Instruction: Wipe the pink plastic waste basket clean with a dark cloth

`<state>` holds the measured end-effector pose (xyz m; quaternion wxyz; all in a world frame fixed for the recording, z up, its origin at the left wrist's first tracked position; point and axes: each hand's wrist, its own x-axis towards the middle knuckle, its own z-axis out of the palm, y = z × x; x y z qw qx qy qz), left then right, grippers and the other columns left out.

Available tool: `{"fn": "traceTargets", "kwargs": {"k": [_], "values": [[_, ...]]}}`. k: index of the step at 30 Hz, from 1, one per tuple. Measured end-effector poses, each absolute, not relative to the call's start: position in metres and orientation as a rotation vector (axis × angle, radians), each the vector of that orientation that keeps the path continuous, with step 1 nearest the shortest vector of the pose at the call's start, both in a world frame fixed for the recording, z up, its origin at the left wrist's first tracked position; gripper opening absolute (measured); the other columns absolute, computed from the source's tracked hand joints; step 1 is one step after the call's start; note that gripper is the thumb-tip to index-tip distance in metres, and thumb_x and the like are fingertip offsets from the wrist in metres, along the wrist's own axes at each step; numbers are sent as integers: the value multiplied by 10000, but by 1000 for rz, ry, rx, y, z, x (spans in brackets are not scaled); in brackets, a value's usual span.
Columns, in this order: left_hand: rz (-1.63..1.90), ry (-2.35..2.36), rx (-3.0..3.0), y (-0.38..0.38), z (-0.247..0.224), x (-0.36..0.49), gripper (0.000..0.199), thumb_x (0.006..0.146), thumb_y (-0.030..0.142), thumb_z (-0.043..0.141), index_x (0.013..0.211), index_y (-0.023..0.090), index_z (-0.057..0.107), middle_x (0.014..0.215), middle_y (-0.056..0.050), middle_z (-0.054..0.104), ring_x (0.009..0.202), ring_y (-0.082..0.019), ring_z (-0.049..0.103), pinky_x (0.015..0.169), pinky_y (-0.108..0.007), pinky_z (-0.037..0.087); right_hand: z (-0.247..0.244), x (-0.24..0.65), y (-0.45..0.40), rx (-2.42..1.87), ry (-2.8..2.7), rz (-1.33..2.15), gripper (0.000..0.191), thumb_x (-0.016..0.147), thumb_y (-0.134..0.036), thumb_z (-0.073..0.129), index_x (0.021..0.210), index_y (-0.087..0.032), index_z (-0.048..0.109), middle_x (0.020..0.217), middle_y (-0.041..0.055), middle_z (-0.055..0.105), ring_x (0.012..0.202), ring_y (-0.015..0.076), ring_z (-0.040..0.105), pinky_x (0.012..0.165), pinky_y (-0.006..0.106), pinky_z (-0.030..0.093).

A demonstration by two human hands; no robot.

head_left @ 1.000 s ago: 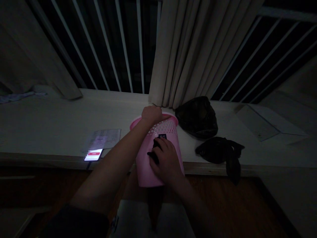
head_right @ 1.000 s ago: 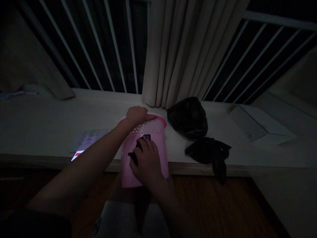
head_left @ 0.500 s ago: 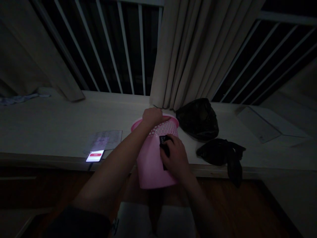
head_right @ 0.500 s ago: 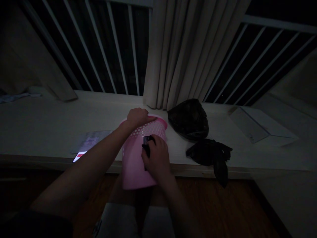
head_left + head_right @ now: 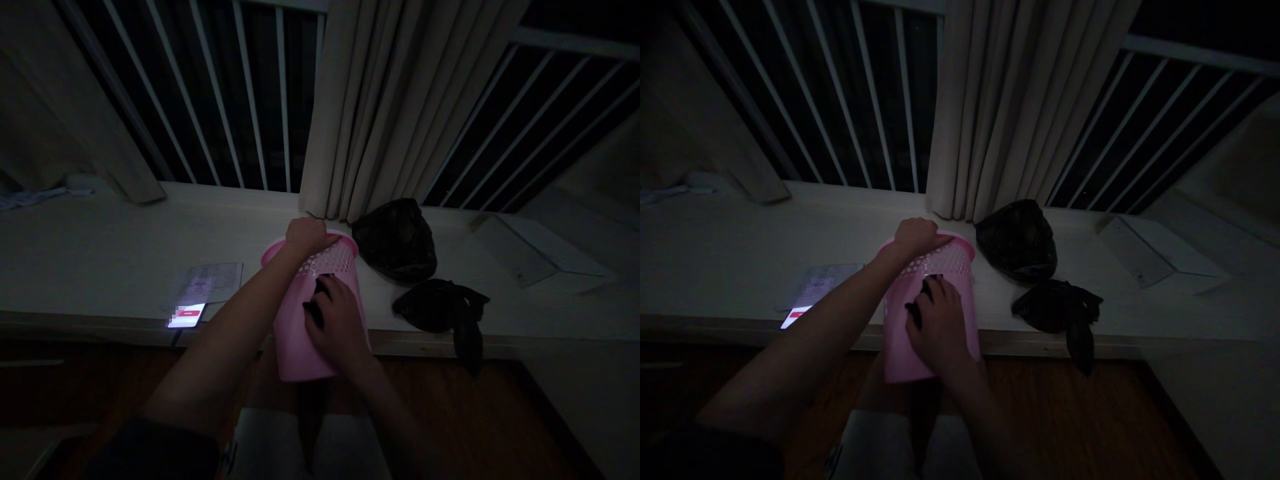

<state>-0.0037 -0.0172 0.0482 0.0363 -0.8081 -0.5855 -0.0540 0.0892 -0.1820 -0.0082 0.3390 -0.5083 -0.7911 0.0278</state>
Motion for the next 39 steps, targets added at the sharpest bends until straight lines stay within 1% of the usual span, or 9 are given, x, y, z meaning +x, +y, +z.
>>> {"fn": "traceTargets", "kwargs": {"k": [7, 11, 14, 19, 23, 26, 32, 35, 39], "values": [[-152, -1816, -2475, -16, 49, -5, 853, 782, 808, 298, 1078, 125, 715, 1006, -201, 704, 989, -338, 641, 802, -400, 469, -5, 96, -177, -1360, -1994, 146, 146, 847, -210, 555, 970, -160, 617, 1286, 164, 537, 1209, 282, 492, 1031, 465, 422], [-142, -1819, -2494, -17, 51, -3, 852, 773, 816, 315, 1057, 122, 720, 1008, -204, 703, 1006, -337, 636, 823, -397, 462, -8, 90, -184, -1348, -2072, 124, 144, 846, -189, 555, 963, -137, 621, 1357, 194, 491, 1329, 322, 386, 1094, 525, 338], [-166, -1823, -2474, -19, 51, -3, 877, 781, 819, 276, 1060, 116, 719, 1006, -208, 700, 997, -343, 637, 817, -407, 462, -8, 84, -186, -1256, -2174, 152, 129, 839, -190, 568, 948, -157, 628, 1355, 160, 510, 1346, 307, 366, 1111, 536, 311], [-178, -1845, -2452, -20, 49, -5, 912, 767, 838, 250, 1076, 118, 715, 1003, -209, 696, 997, -340, 633, 822, -404, 457, -4, 92, -184, -1402, -2000, 159, 148, 866, -199, 538, 978, -149, 620, 1321, 178, 516, 1269, 290, 452, 1053, 476, 404], [-180, -1848, -2458, -21, 48, -5, 909, 758, 846, 253, 1084, 133, 714, 1015, -201, 694, 1011, -331, 625, 834, -401, 450, -6, 78, -196, -1338, -2156, 116, 125, 851, -206, 573, 954, -165, 632, 1356, 150, 514, 1326, 314, 383, 1092, 538, 334], [-183, -1857, -2441, -21, 48, -5, 912, 767, 840, 229, 1076, 133, 716, 1010, -203, 696, 1000, -330, 629, 823, -402, 450, -6, 77, -196, -1252, -2241, 139, 112, 858, -213, 580, 951, -181, 634, 1357, 114, 528, 1334, 296, 385, 1110, 523, 317], [-168, -1852, -2452, -21, 49, -4, 897, 774, 828, 252, 1071, 121, 717, 1019, -211, 696, 996, -341, 634, 815, -397, 450, -9, 90, -193, -1482, -2008, 108, 162, 889, -201, 526, 1003, -119, 607, 1380, 207, 475, 1319, 325, 395, 1077, 516, 360], [-172, -1850, -2444, -19, 48, -3, 903, 761, 838, 261, 1076, 123, 714, 1022, -212, 696, 1001, -340, 633, 818, -394, 451, -13, 76, -206, -1528, -2051, 68, 135, 852, -201, 585, 972, -147, 614, 1434, 177, 440, 1355, 371, 334, 1084, 608, 291], [-173, -1876, -2414, -19, 47, -6, 928, 728, 866, 270, 1085, 131, 709, 1030, -211, 694, 999, -343, 632, 816, -393, 451, -11, 73, -204, -1403, -2144, 123, 130, 854, -196, 578, 976, -175, 614, 1418, 134, 477, 1364, 323, 350, 1115, 570, 280]]}}
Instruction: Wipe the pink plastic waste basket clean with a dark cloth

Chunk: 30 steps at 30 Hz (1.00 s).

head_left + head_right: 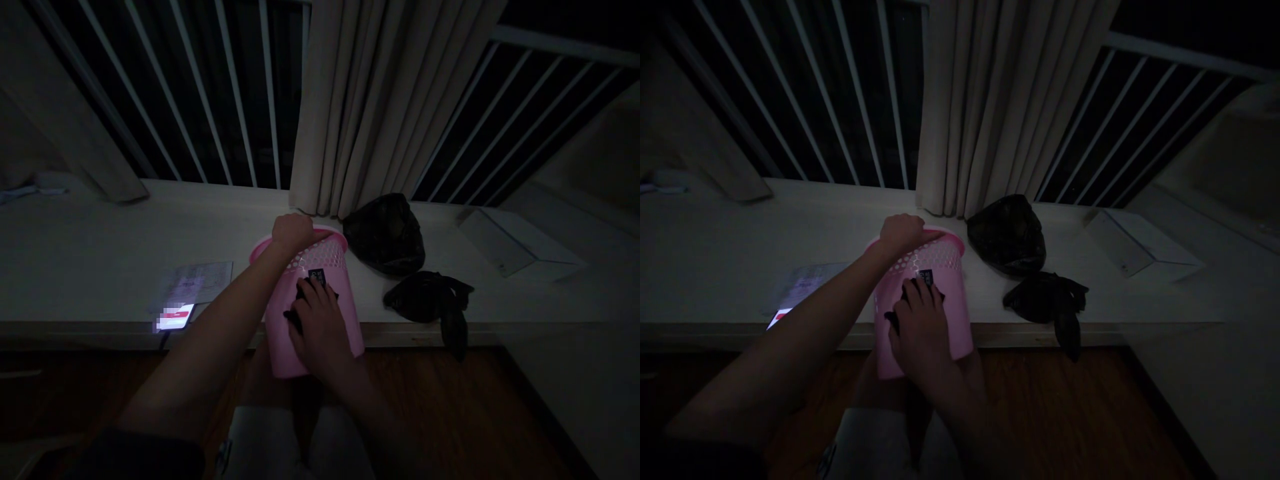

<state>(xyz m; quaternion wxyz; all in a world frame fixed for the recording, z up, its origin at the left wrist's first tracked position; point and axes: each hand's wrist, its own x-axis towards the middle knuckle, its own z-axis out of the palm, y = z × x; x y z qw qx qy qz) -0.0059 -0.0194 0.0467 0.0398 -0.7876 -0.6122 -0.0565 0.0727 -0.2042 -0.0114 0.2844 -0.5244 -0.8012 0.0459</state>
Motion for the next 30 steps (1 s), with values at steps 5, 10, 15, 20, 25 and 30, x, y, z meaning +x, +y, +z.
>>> {"fn": "traceTargets", "kwargs": {"k": [5, 10, 15, 20, 25, 30], "values": [[-177, -1890, -2450, -21, 49, -4, 900, 744, 850, 276, 1080, 136, 709, 1047, -215, 688, 1009, -344, 627, 821, -400, 442, -11, 89, -194, -1493, -1968, 145, 164, 900, -177, 499, 1024, -128, 594, 1426, 202, 446, 1369, 307, 359, 1096, 536, 337], [-177, -1893, -2450, -20, 48, 0, 894, 741, 851, 287, 1064, 137, 716, 1033, -213, 691, 999, -356, 624, 810, -419, 441, -11, 79, -202, -1360, -2180, 120, 118, 855, -165, 567, 965, -172, 610, 1417, 148, 478, 1386, 317, 330, 1120, 578, 278], [-186, -1891, -2443, -19, 47, -3, 887, 748, 843, 287, 1071, 134, 712, 1028, -212, 690, 1003, -350, 626, 813, -412, 440, -8, 82, -196, -1505, -2009, 97, 144, 894, -159, 505, 999, -137, 600, 1417, 188, 464, 1363, 319, 368, 1092, 540, 339], [-158, -1876, -2416, -19, 49, -1, 886, 752, 843, 281, 1060, 136, 718, 1008, -210, 699, 982, -339, 636, 793, -394, 453, -9, 84, -193, -1403, -2099, 118, 134, 873, -155, 524, 978, -161, 607, 1393, 142, 505, 1357, 315, 375, 1108, 549, 317], [-157, -1851, -2429, -19, 49, 2, 888, 764, 832, 266, 1076, 133, 716, 1011, -208, 700, 988, -336, 637, 800, -386, 457, -8, 85, -191, -1387, -2081, 117, 137, 867, -153, 524, 974, -150, 609, 1388, 163, 502, 1367, 316, 352, 1103, 546, 325], [-159, -1870, -2436, -18, 49, 3, 899, 747, 845, 270, 1082, 138, 715, 1029, -207, 696, 1000, -341, 632, 822, -396, 453, -11, 86, -190, -1381, -2033, 131, 144, 876, -162, 507, 978, -163, 608, 1376, 145, 517, 1343, 300, 385, 1093, 537, 340]]}}
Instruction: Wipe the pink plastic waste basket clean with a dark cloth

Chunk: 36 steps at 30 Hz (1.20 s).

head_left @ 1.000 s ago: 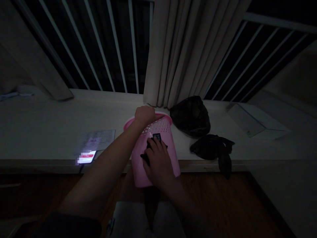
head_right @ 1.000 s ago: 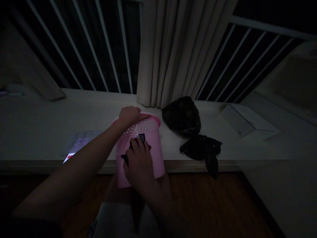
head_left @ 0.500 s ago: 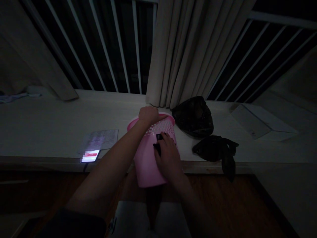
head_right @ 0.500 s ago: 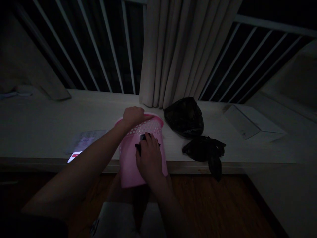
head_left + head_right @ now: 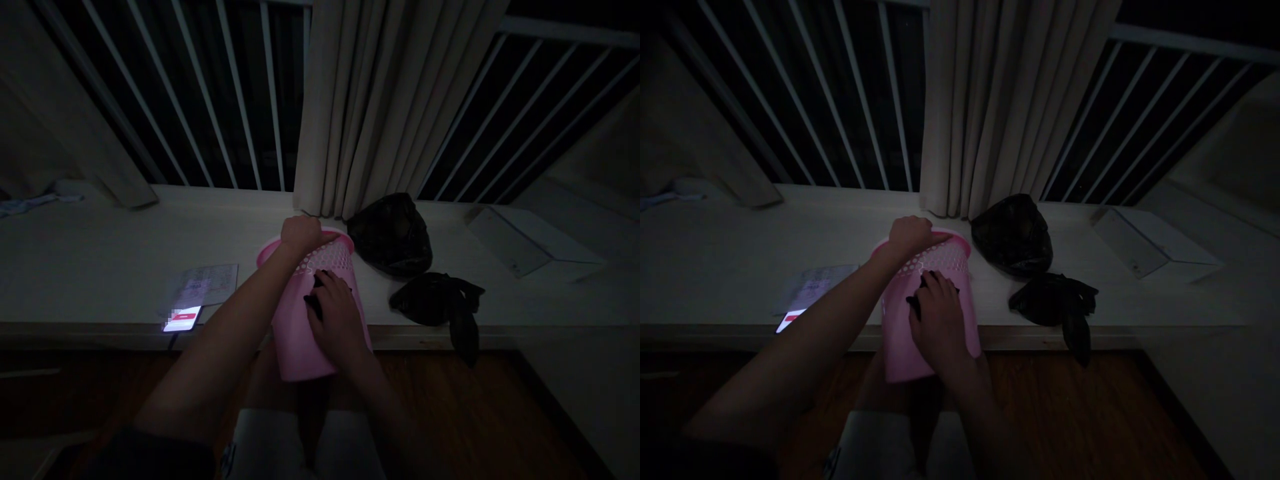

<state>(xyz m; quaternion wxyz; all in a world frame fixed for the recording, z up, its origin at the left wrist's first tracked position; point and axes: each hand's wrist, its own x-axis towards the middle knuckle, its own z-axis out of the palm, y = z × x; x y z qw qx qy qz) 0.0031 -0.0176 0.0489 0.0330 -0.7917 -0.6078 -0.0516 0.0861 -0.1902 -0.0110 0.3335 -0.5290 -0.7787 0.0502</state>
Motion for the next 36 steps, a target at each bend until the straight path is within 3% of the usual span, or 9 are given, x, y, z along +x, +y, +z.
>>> {"fn": "traceTargets", "kwargs": {"k": [14, 26, 31, 36], "values": [[-171, -1888, -2451, -19, 52, 3, 878, 757, 834, 277, 1084, 144, 712, 1034, -198, 697, 1010, -334, 629, 827, -394, 455, -4, 95, -189, -1254, -2210, 167, 113, 863, -175, 537, 946, -170, 613, 1388, 121, 515, 1350, 315, 385, 1109, 543, 323], [-180, -1878, -2436, -20, 48, 0, 871, 767, 825, 279, 1064, 132, 716, 1015, -199, 698, 985, -337, 635, 810, -403, 451, -12, 107, -184, -1292, -2036, 182, 130, 870, -172, 508, 963, -155, 597, 1367, 176, 517, 1335, 313, 397, 1088, 548, 342], [-214, -1892, -2426, -20, 46, -1, 886, 758, 836, 270, 1075, 136, 711, 1032, -201, 692, 1007, -334, 622, 833, -400, 438, -10, 104, -190, -1123, -2261, 241, 115, 858, -159, 546, 953, -180, 609, 1375, 121, 532, 1358, 301, 381, 1115, 557, 302], [-192, -1902, -2439, -20, 47, 0, 886, 763, 832, 257, 1060, 133, 713, 1029, -206, 687, 989, -332, 623, 817, -410, 442, -9, 104, -191, -1250, -2137, 225, 128, 852, -134, 542, 957, -148, 614, 1384, 160, 516, 1363, 322, 366, 1098, 567, 316]]}}
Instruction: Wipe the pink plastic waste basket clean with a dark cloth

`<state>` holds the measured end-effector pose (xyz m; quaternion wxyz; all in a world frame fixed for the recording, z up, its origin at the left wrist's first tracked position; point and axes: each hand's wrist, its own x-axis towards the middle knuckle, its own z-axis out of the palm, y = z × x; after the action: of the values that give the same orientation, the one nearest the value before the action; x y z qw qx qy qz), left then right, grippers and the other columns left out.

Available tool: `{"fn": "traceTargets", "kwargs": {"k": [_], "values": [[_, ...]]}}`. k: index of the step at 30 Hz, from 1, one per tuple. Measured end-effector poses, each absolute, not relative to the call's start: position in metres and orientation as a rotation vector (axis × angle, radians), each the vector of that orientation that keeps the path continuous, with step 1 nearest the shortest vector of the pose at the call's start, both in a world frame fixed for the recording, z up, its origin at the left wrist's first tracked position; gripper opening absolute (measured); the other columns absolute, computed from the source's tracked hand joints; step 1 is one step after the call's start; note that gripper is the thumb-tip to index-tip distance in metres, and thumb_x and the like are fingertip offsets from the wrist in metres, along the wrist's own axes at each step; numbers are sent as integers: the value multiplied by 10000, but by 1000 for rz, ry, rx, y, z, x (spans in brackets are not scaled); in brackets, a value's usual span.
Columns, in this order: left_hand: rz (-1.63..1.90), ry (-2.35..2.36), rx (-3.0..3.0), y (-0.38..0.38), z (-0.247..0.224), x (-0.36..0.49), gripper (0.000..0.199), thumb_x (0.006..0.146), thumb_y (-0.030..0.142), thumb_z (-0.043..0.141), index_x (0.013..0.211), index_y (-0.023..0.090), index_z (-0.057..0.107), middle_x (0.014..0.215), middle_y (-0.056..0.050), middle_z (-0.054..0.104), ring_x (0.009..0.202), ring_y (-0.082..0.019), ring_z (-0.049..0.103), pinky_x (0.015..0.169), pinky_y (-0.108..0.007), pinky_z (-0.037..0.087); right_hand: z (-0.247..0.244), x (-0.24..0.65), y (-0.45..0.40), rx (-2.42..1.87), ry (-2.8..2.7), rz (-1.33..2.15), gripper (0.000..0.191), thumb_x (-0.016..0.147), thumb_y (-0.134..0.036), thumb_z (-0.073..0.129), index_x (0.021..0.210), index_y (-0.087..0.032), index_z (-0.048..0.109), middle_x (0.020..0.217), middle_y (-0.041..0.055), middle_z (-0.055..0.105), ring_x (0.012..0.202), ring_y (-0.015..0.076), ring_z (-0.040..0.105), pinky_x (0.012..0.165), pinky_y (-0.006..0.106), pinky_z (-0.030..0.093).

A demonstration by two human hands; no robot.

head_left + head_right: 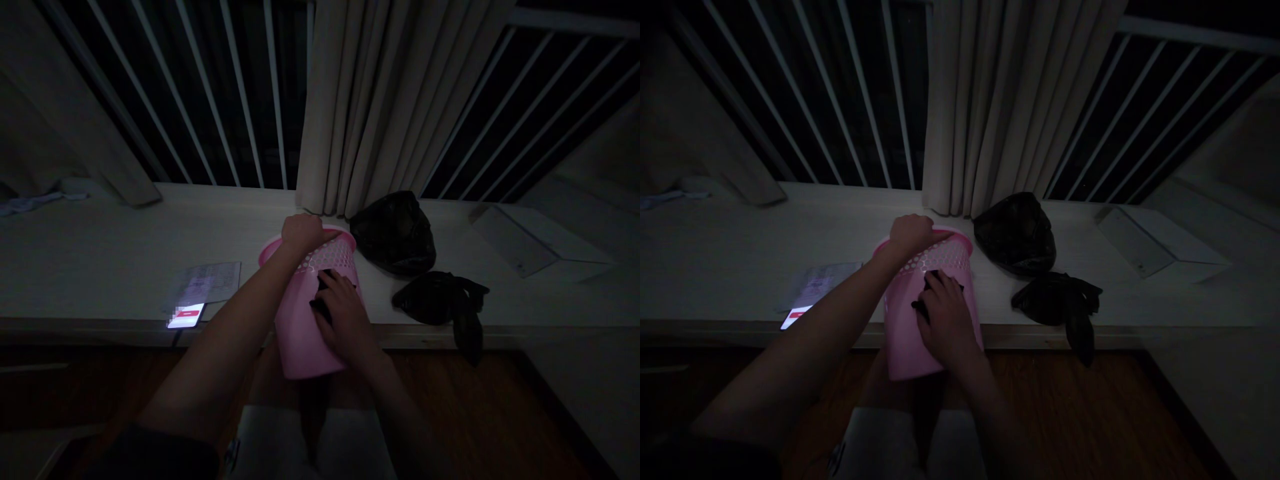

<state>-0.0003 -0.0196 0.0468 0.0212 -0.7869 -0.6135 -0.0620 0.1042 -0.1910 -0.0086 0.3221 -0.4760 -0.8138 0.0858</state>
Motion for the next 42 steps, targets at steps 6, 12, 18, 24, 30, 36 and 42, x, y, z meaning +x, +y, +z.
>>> {"fn": "traceTargets", "kwargs": {"k": [6, 12, 18, 24, 30, 36, 42], "values": [[-200, -1899, -2422, -21, 47, -1, 898, 761, 837, 257, 1066, 124, 711, 1008, -206, 688, 992, -335, 624, 816, -407, 447, -11, 105, -187, -1273, -2066, 220, 129, 868, -151, 532, 972, -153, 608, 1361, 160, 536, 1332, 297, 414, 1096, 529, 344], [-200, -1923, -2416, -21, 47, -2, 893, 761, 835, 266, 1042, 118, 718, 1002, -212, 688, 973, -333, 631, 800, -406, 446, -10, 101, -193, -1196, -2185, 251, 121, 848, -123, 548, 936, -177, 611, 1374, 117, 539, 1367, 307, 371, 1119, 567, 289], [-192, -1879, -2419, -22, 48, 0, 895, 771, 827, 247, 1037, 117, 722, 988, -210, 695, 960, -339, 639, 788, -403, 455, -7, 98, -194, -1328, -2077, 227, 126, 855, -123, 540, 948, -163, 614, 1371, 139, 539, 1344, 320, 401, 1096, 567, 328], [-174, -1898, -2404, -23, 50, 0, 889, 765, 828, 278, 1071, 113, 708, 1006, -209, 693, 977, -342, 635, 799, -396, 454, -8, 100, -192, -1245, -2129, 244, 131, 863, -137, 539, 967, -166, 614, 1370, 130, 541, 1348, 297, 401, 1109, 536, 327], [-176, -1903, -2415, -21, 48, -2, 882, 774, 823, 265, 1066, 119, 710, 1013, -209, 686, 975, -347, 629, 801, -416, 451, -10, 104, -194, -1171, -2208, 270, 147, 827, -127, 555, 952, -171, 617, 1403, 134, 508, 1390, 305, 339, 1130, 560, 273], [-169, -1884, -2411, -19, 47, 0, 874, 766, 835, 257, 1046, 151, 724, 992, -189, 699, 957, -327, 632, 782, -394, 454, -8, 104, -197, -1197, -2122, 342, 139, 828, -138, 545, 935, -187, 619, 1335, 102, 579, 1355, 274, 400, 1124, 530, 294], [-159, -1890, -2407, -20, 48, -3, 904, 737, 858, 278, 1056, 136, 720, 998, -199, 701, 955, -331, 634, 780, -390, 452, -8, 95, -203, -958, -2300, 416, 118, 803, -155, 587, 892, -214, 639, 1253, 43, 640, 1318, 227, 449, 1143, 448, 287]]}}
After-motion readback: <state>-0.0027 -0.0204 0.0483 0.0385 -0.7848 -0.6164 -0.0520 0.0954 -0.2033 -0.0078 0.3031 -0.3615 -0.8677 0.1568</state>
